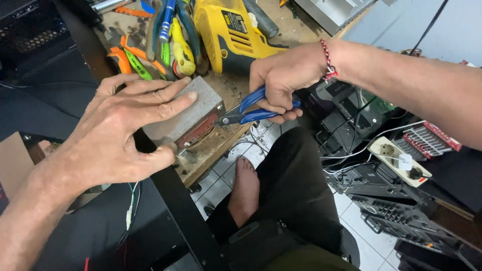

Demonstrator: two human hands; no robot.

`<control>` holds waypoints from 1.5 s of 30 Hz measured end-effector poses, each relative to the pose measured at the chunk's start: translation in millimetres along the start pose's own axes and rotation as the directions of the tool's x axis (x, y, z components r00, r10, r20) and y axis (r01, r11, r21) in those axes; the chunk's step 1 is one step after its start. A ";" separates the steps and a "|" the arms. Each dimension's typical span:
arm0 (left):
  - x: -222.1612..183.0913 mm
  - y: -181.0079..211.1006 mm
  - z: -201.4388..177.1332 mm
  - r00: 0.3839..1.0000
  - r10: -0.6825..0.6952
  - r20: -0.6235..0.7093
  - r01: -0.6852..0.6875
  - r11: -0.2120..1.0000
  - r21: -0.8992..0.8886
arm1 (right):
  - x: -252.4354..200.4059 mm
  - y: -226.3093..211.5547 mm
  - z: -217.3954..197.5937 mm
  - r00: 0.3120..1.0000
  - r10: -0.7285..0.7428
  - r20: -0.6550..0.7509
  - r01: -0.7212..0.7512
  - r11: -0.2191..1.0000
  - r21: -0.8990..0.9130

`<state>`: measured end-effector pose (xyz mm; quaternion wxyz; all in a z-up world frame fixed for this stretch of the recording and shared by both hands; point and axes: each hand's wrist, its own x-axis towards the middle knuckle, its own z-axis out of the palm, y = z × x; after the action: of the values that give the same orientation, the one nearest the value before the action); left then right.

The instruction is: Disassembling a transformer by cutting wires with pliers and using a hammer to separate components.

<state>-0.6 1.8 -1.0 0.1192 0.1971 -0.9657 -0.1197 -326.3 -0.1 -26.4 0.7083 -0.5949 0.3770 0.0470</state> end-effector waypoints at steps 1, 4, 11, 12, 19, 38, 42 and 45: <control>0.4 1.7 -0.2 1.000 0.003 0.001 -0.003 1.000 -0.002 | -4.0 1.5 7.3 1.000 0.001 -0.002 -0.001 1.000 0.003; 2.0 2.3 -1.2 0.999 -0.037 0.006 0.037 0.999 -0.032 | -16.0 2.1 32.7 0.987 0.031 -0.158 -0.061 0.979 -0.193; -0.5 2.8 -0.5 1.000 -0.031 -0.003 0.031 0.999 -0.027 | -15.7 21.8 65.2 0.827 -0.513 -0.231 0.086 0.522 -0.849; 1.9 2.6 -2.2 0.999 -0.042 0.009 0.042 0.999 -0.014 | -15.5 16.0 65.8 0.837 -0.500 -0.224 0.103 0.546 -0.832; -1.8 -2.0 1.7 1.000 -0.012 -0.027 0.012 1.000 -0.006 | -13.9 10.0 50.0 0.850 -0.481 -0.216 0.131 0.589 -0.797; -1.4 -1.2 0.0 1.000 -0.012 -0.005 0.012 0.999 -0.030 | -18.0 -16.6 46.2 0.957 0.044 -0.287 -0.093 0.983 -0.157; 0.6 1.4 -1.9 0.999 -0.040 0.005 0.040 0.999 -0.033 | -19.3 14.4 50.3 0.882 -0.419 -0.214 0.268 0.822 -0.502; 0.5 0.3 -1.6 0.999 -0.045 0.021 0.046 0.999 -0.025 | -15.7 18.6 78.6 0.826 -0.473 -0.307 0.227 0.777 -0.588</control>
<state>-0.7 1.5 0.6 0.1092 0.2163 -0.9605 -0.1366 -309.4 80.4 -31.6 0.4095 -0.8214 0.3776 -0.1228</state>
